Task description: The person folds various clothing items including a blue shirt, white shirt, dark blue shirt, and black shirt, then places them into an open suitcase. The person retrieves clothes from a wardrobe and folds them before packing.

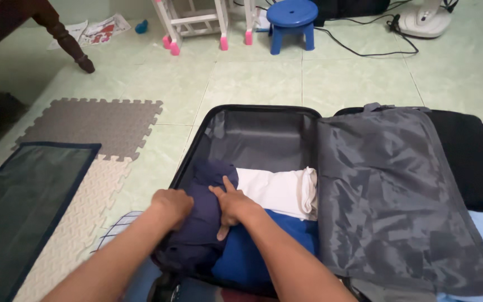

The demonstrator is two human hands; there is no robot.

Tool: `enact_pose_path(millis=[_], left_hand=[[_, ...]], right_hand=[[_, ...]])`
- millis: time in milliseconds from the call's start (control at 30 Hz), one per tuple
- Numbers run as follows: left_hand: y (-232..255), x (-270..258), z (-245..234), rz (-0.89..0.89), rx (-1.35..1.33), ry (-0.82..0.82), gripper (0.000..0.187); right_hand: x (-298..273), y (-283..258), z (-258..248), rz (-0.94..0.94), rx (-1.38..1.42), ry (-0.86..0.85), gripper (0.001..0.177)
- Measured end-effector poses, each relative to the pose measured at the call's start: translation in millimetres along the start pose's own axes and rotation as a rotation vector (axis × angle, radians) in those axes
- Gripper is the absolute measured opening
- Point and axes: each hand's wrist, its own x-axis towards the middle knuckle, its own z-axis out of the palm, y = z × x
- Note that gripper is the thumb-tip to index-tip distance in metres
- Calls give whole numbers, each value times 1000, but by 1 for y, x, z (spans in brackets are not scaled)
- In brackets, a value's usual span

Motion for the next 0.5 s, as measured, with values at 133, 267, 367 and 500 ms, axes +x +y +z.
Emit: enact_pose_path(millis=[133,267,367,500], left_hand=[[24,10,19,-28,266,43,25],[22,11,27,-33,199,83,21],[11,6,25,-28,134,166,20],[-10,1,6,23,28,49,29]], right_hand=[[-5,3,1,-24,25,28,150],[-10,7,5,-39,68,35,148],[-9,9,5,-47,70,43,148],[-4,10,7,-37,62,30,149]])
